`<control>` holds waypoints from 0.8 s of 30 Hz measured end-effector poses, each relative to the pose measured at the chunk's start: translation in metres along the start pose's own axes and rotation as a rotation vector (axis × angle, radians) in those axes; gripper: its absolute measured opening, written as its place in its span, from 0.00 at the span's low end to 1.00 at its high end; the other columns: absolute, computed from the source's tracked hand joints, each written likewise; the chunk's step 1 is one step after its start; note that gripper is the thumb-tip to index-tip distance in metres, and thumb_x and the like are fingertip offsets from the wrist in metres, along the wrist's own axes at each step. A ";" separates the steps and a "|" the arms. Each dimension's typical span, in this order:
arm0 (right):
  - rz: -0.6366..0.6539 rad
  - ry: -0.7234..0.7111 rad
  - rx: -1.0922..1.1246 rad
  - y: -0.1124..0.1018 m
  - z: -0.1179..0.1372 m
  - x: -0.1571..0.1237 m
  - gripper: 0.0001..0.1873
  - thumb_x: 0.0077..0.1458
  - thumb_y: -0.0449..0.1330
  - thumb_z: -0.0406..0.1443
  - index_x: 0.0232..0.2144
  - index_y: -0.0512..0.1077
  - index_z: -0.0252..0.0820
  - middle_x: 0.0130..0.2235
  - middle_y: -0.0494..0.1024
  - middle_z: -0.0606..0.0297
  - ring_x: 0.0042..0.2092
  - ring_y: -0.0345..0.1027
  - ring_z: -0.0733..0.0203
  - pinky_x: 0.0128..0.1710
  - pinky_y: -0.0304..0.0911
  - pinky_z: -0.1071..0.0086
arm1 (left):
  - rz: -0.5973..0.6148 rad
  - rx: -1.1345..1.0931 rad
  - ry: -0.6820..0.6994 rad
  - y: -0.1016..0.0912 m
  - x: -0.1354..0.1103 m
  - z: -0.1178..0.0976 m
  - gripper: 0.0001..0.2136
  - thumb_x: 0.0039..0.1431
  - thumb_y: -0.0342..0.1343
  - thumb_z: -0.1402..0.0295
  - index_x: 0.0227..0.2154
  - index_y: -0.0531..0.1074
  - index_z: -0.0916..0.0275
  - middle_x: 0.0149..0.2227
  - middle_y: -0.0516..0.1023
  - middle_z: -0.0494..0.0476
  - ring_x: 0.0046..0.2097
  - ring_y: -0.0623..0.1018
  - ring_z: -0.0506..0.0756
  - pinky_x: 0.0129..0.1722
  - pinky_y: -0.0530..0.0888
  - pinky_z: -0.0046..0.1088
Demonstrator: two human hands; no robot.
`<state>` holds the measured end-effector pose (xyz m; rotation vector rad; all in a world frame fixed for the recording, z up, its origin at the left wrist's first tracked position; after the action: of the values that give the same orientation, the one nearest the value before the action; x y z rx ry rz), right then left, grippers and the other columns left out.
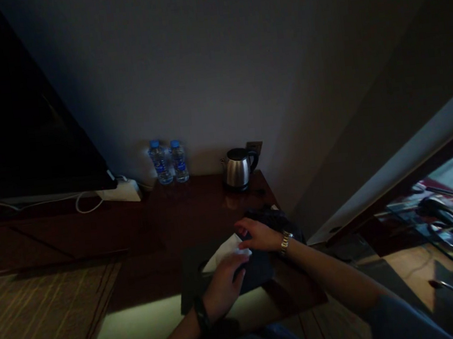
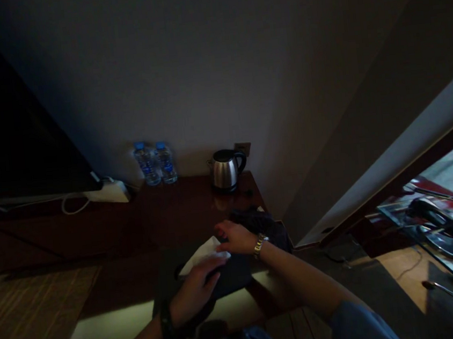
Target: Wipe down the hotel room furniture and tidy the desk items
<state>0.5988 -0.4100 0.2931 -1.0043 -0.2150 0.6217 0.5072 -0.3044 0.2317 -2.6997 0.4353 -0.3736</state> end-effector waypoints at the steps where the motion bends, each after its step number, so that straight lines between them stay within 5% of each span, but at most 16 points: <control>1: -0.035 -0.021 -0.061 0.005 0.003 -0.006 0.18 0.50 0.66 0.31 0.45 0.73 0.36 0.44 0.77 0.57 0.43 0.71 0.59 0.46 0.66 0.65 | 0.003 0.012 -0.029 -0.007 -0.007 -0.002 0.16 0.62 0.47 0.68 0.47 0.76 0.60 0.52 0.78 0.61 0.55 0.75 0.59 0.61 0.68 0.46; 3: -0.080 -0.107 -0.140 0.018 0.015 -0.018 0.07 0.55 0.60 0.27 0.37 0.74 0.37 0.39 0.76 0.61 0.41 0.69 0.61 0.44 0.63 0.66 | -0.105 0.094 -0.071 -0.030 -0.017 -0.008 0.14 0.62 0.50 0.66 0.46 0.77 0.59 0.50 0.78 0.60 0.53 0.75 0.60 0.58 0.70 0.45; 6: -0.099 -0.256 -0.214 0.034 0.029 -0.035 0.09 0.56 0.56 0.25 0.37 0.73 0.39 0.40 0.75 0.62 0.45 0.67 0.60 0.47 0.59 0.65 | -0.336 0.274 -0.091 -0.062 -0.016 -0.012 0.23 0.53 0.59 0.69 0.54 0.72 0.64 0.53 0.74 0.65 0.55 0.71 0.64 0.59 0.68 0.49; 11: -0.159 -0.263 -0.321 0.041 0.021 -0.049 0.09 0.60 0.56 0.31 0.43 0.73 0.41 0.44 0.76 0.58 0.48 0.63 0.55 0.49 0.58 0.60 | -0.096 0.331 -0.123 -0.042 -0.005 0.009 0.07 0.56 0.52 0.75 0.31 0.75 0.64 0.38 0.76 0.63 0.45 0.73 0.62 0.48 0.71 0.41; 16: -0.167 -0.290 -0.290 0.038 0.008 -0.057 0.09 0.61 0.57 0.33 0.40 0.76 0.45 0.35 0.80 0.63 0.46 0.68 0.58 0.65 0.47 0.51 | 0.001 0.409 -0.289 -0.027 -0.013 0.030 0.15 0.68 0.40 0.64 0.44 0.71 0.63 0.42 0.79 0.65 0.44 0.78 0.61 0.45 0.71 0.37; 21: -0.387 -0.040 -0.290 -0.004 -0.045 -0.056 0.21 0.60 0.59 0.37 0.56 0.70 0.47 0.57 0.75 0.58 0.61 0.60 0.50 0.68 0.40 0.43 | 0.005 0.545 -0.369 -0.041 0.004 0.026 0.20 0.69 0.36 0.58 0.49 0.71 0.59 0.40 0.81 0.64 0.42 0.80 0.64 0.42 0.71 0.39; 24: -0.304 0.165 -0.422 -0.007 -0.088 -0.050 0.28 0.60 0.60 0.41 0.62 0.64 0.52 0.68 0.59 0.57 0.68 0.46 0.39 0.65 0.43 0.37 | -0.139 0.384 -0.339 -0.067 -0.004 0.023 0.22 0.67 0.40 0.53 0.55 0.69 0.57 0.47 0.80 0.59 0.45 0.79 0.60 0.47 0.72 0.38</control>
<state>0.5999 -0.5047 0.2573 -1.3897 -0.3538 0.2149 0.5268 -0.2367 0.2377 -2.3567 0.0677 -0.0250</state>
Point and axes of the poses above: each hand's wrist, its own x-axis towards the middle knuckle, its own y-axis out of the palm, z = x × y, the point moved 7 cm from there along x, towards the middle knuckle
